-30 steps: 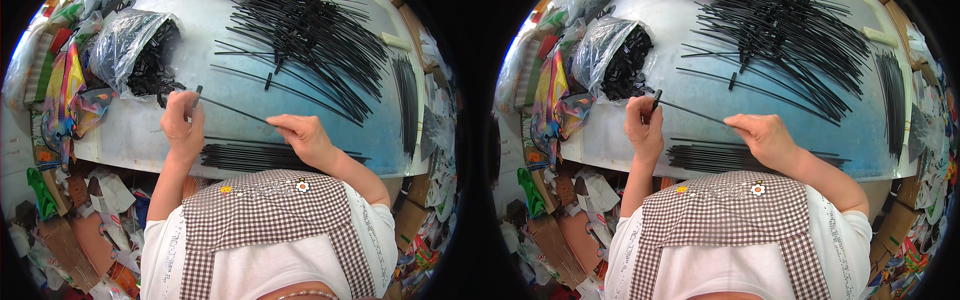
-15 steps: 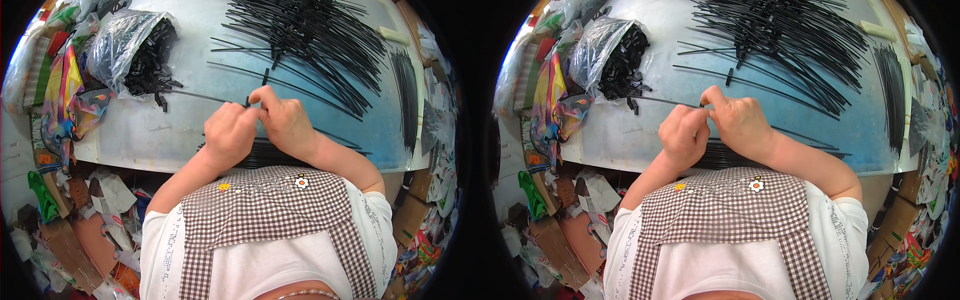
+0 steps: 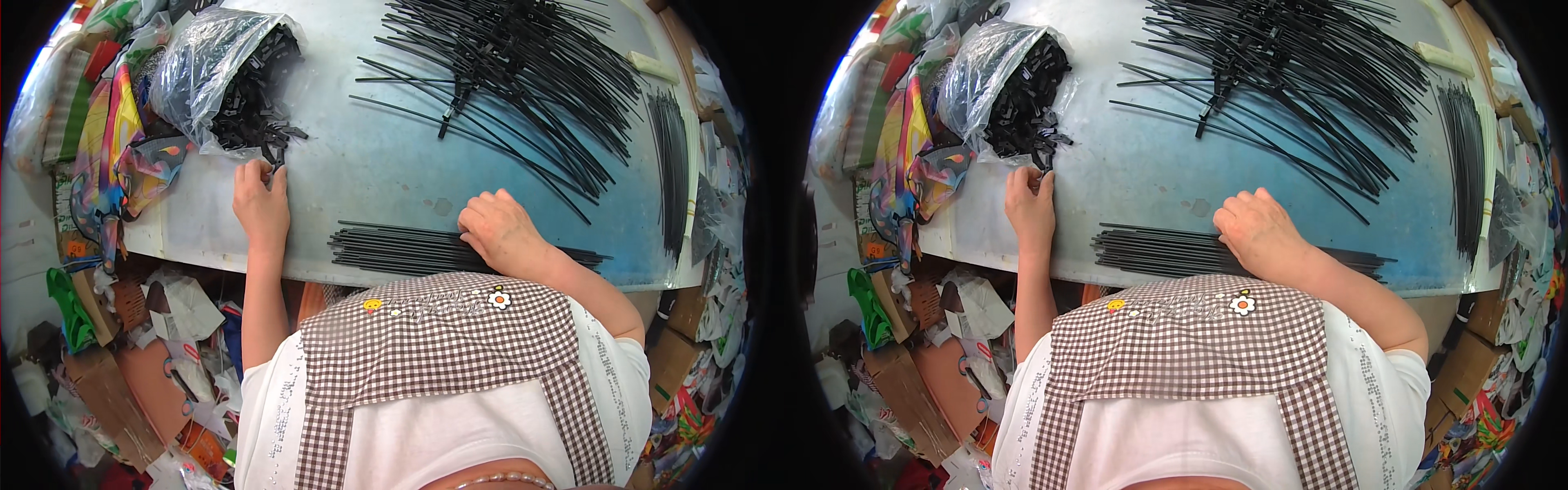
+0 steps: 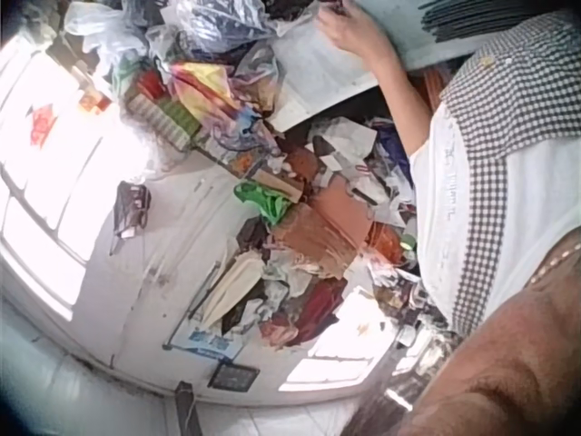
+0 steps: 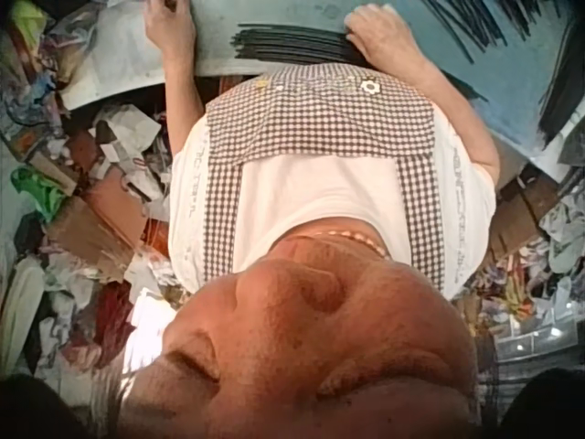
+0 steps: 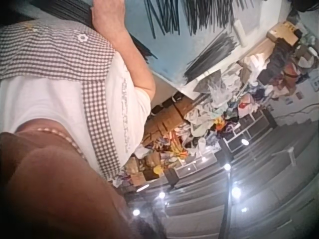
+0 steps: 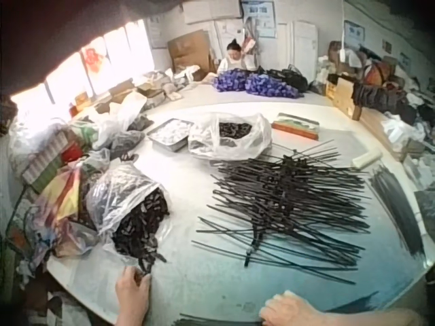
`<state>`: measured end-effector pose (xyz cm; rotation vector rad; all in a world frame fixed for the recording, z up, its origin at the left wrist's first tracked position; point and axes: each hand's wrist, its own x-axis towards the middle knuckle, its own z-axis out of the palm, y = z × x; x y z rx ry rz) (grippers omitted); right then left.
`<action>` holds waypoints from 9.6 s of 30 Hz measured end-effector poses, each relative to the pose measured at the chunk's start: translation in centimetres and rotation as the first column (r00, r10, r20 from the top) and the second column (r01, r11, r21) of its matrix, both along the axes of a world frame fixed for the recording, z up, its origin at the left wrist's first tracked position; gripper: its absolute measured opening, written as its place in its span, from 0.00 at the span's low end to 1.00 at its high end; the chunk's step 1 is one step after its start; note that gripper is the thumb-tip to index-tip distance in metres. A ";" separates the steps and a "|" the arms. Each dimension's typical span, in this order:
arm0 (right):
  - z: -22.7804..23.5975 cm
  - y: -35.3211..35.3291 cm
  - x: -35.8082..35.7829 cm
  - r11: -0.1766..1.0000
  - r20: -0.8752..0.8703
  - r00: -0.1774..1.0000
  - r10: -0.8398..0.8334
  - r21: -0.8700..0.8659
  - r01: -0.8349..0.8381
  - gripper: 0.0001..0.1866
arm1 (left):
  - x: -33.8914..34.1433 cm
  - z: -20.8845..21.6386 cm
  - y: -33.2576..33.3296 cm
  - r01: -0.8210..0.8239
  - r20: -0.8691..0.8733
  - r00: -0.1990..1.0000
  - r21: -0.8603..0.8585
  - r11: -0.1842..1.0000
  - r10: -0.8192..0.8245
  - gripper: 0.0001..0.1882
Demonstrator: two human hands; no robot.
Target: The person attaches small plastic pieces onto thin rods by hand and sets the assembled rods onto the table.
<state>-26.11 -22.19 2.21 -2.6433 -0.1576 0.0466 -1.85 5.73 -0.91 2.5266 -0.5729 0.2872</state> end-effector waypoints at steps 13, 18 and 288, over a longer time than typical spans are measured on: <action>0.8 0.8 1.5 0.968 0.250 0.950 -0.186 0.211 0.134 0.18 | -3.1 2.2 -2.6 -0.114 -0.466 0.851 -0.614 0.781 -0.243 0.08; 0.8 0.8 2.0 0.986 0.283 0.949 -0.138 0.126 0.106 0.29 | -3.9 2.7 -3.0 -0.049 -0.449 0.846 -0.601 0.798 -0.287 0.12; 0.1 -1.3 4.8 0.944 0.292 0.902 -0.317 0.191 0.269 0.09 | 4.3 1.1 -5.6 0.400 -0.086 0.915 0.069 0.914 -0.394 0.10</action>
